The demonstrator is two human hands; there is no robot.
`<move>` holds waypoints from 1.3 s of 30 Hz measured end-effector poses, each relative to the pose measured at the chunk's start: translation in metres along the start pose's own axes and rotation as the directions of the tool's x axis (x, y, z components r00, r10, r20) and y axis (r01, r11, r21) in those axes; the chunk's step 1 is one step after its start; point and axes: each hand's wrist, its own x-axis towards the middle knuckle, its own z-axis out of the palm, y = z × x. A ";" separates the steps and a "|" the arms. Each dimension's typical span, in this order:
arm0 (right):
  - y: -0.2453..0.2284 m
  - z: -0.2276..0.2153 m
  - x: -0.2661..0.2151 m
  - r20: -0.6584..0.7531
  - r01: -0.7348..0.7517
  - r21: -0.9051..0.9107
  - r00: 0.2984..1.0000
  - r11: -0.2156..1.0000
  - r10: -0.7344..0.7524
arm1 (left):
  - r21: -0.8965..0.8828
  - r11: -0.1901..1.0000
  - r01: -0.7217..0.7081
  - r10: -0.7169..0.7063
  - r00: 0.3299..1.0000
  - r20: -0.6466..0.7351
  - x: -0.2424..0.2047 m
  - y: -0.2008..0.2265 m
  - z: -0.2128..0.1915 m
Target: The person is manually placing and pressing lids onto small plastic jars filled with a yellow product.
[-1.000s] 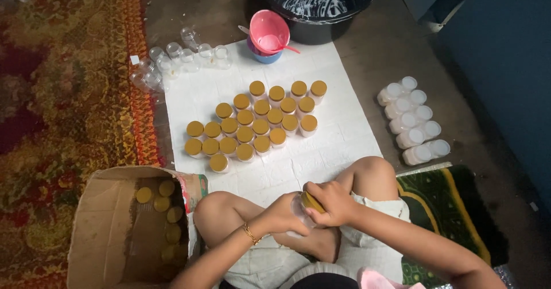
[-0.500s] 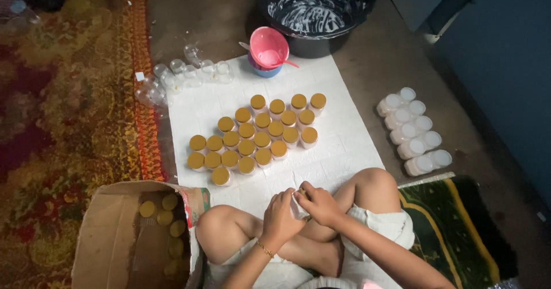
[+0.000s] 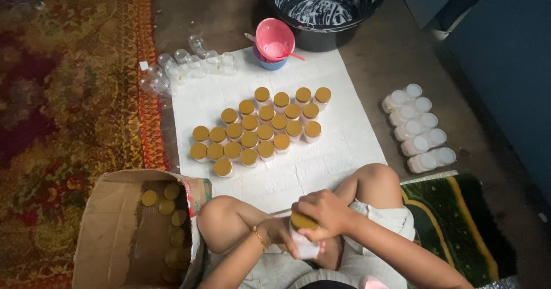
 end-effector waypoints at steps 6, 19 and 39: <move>-0.005 -0.026 0.002 0.055 -0.006 0.031 0.998 1.000 0.004 | 0.528 0.810 0.255 0.244 0.673 -0.699 0.017 0.011 0.069; 0.040 0.074 -0.064 -0.059 -0.614 0.010 0.788 0.789 0.613 | 0.720 0.473 0.507 0.573 0.443 -0.689 0.022 -0.028 0.007; 0.005 0.029 -0.030 -0.043 -0.283 0.043 0.958 0.958 0.285 | -0.478 0.867 -0.142 -0.017 0.950 -0.313 -0.048 -0.043 -0.070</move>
